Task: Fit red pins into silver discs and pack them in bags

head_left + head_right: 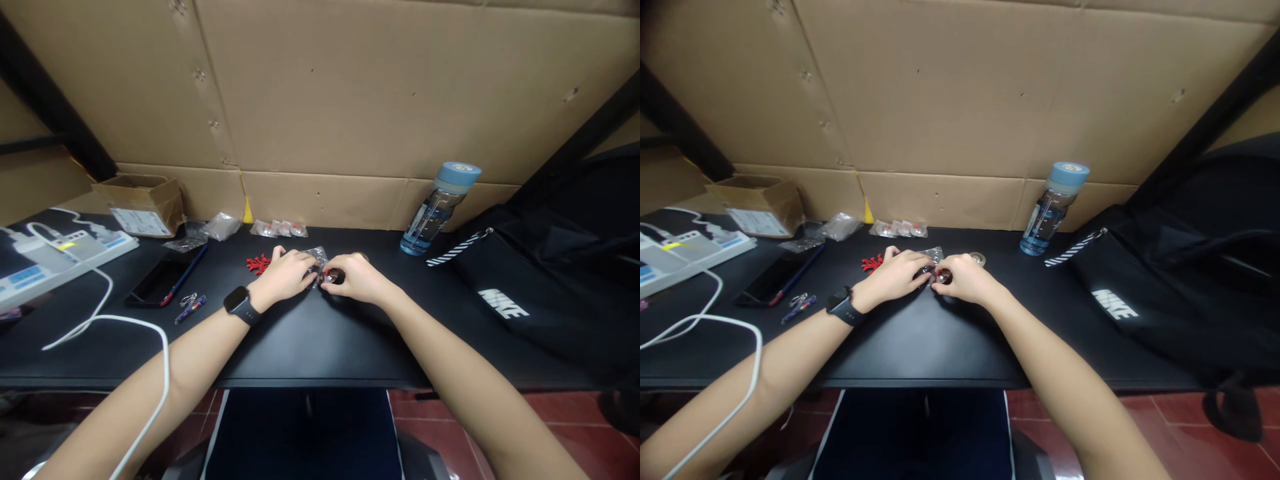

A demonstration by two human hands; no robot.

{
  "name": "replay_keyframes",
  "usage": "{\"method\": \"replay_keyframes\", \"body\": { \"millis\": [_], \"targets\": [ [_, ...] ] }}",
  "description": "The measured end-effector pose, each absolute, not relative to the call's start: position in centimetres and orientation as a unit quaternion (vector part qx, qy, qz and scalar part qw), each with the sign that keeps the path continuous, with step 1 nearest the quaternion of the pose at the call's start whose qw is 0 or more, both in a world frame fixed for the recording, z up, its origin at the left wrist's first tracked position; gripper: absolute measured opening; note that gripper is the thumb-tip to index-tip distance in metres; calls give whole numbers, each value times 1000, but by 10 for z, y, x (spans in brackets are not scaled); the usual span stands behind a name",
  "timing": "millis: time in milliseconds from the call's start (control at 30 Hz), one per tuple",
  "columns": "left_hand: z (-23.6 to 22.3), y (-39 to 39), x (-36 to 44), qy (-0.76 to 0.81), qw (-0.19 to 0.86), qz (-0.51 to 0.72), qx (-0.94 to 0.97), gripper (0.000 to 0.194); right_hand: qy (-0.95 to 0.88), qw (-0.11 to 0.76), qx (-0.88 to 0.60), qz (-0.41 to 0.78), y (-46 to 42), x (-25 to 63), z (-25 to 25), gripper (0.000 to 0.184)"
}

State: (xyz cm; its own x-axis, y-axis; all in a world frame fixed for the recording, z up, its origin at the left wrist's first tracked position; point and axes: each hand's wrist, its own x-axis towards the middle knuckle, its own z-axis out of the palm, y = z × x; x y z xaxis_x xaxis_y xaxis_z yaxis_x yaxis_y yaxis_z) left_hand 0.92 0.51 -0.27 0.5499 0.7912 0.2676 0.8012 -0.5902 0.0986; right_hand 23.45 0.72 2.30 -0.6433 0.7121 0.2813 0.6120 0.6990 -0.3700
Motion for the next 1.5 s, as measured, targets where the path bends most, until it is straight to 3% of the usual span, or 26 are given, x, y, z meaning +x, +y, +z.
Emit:
{"method": "replay_keyframes", "body": {
  "millis": [333, 533, 700, 1167, 1333, 1500],
  "targets": [
    [-5, 9, 5, -455, 9, -150, -878, 29, -866, 252, -419, 104, 14, 227, 5, 21],
    [-3, 9, 3, -463, -3, -137, -876, 38, -900, 208, -364, 116, 17, 234, 5, 13],
    [-3, 10, 0, -462, -16, -130, -877, 44, -914, 196, -331, 132, 17, 243, 10, 24],
    [-9, 16, -4, -453, -31, -136, -881, 48, -889, 284, -334, 136, 28, 231, -5, 6],
    [-9, 18, -4, -455, -41, -139, -879, 47, -883, 296, -332, 150, 29, 234, -4, 7],
    [-8, 17, -5, -460, -38, -142, -876, 46, -881, 288, -365, 89, 28, 225, -9, 8]
  ]
}}
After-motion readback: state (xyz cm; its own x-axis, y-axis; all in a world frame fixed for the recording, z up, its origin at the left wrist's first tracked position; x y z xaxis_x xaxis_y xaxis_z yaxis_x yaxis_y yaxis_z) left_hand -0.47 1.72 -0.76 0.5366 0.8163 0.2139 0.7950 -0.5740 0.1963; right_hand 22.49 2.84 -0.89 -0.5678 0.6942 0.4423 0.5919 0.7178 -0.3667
